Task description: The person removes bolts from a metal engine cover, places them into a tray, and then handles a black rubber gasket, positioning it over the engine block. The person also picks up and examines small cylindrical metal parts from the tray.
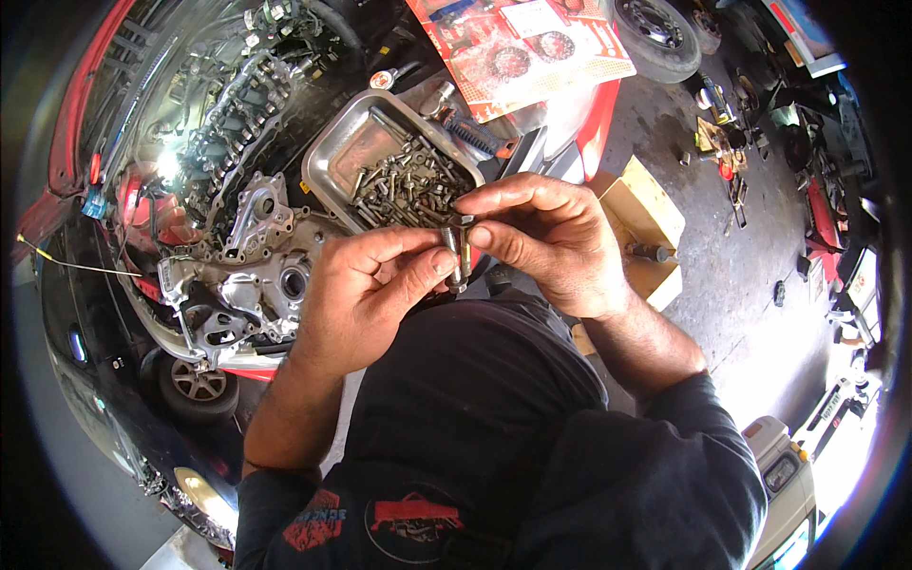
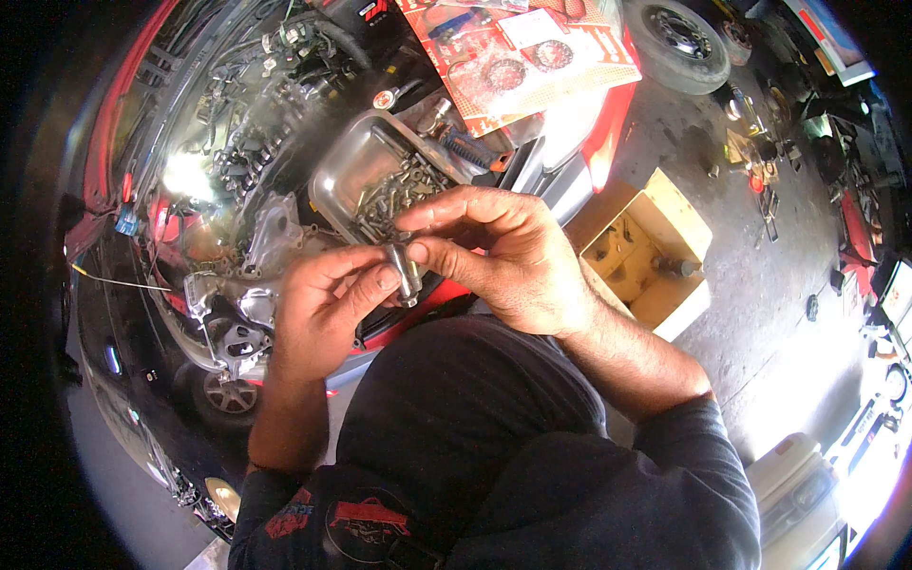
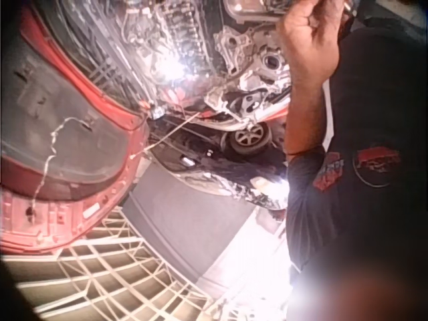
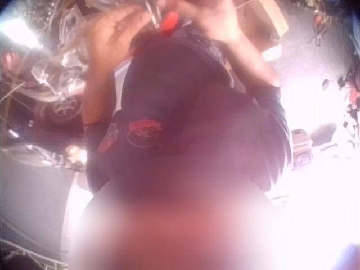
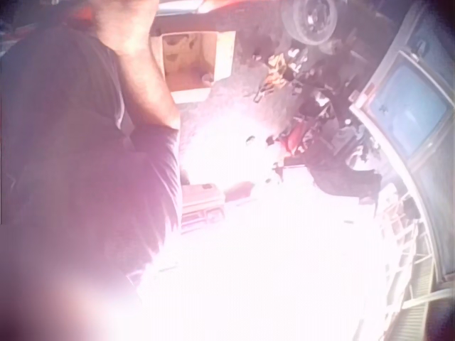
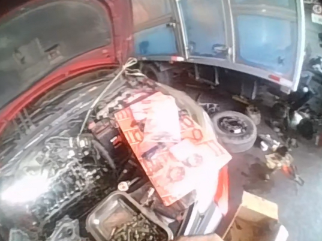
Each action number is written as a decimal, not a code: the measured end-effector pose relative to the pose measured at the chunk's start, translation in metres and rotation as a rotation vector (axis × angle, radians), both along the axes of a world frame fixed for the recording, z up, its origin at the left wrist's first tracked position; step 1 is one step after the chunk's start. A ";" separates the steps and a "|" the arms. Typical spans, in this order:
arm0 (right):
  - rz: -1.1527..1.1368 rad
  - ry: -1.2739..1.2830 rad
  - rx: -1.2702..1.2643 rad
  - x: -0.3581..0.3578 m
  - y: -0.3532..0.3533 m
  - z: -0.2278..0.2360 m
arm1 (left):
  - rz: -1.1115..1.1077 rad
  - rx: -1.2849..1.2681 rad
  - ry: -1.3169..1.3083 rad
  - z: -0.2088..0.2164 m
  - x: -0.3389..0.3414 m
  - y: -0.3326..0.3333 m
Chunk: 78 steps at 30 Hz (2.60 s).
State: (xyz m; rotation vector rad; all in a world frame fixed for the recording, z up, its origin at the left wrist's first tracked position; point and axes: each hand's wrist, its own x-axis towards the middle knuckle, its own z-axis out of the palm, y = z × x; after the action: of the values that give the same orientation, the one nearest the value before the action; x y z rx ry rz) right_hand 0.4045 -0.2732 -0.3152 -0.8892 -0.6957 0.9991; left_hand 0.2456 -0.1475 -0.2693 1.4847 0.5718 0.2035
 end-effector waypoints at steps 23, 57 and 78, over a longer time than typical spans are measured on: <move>-0.060 0.012 0.027 0.000 -0.003 -0.007 | -0.012 -0.001 0.024 0.005 0.006 -0.006; 1.033 -0.505 -0.316 -0.099 0.065 -0.071 | 1.063 -0.824 -0.018 -0.114 -0.184 -0.081; 0.832 -1.024 -0.411 -0.303 0.257 -0.062 | 1.318 -0.493 -0.442 -0.199 -0.312 0.047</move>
State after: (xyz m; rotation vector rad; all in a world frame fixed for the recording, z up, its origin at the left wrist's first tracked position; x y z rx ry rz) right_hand 0.1019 -0.0159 -0.3768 -1.5481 -1.8738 1.4226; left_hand -0.0664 -0.1007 -0.4684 0.3701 1.0625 1.2708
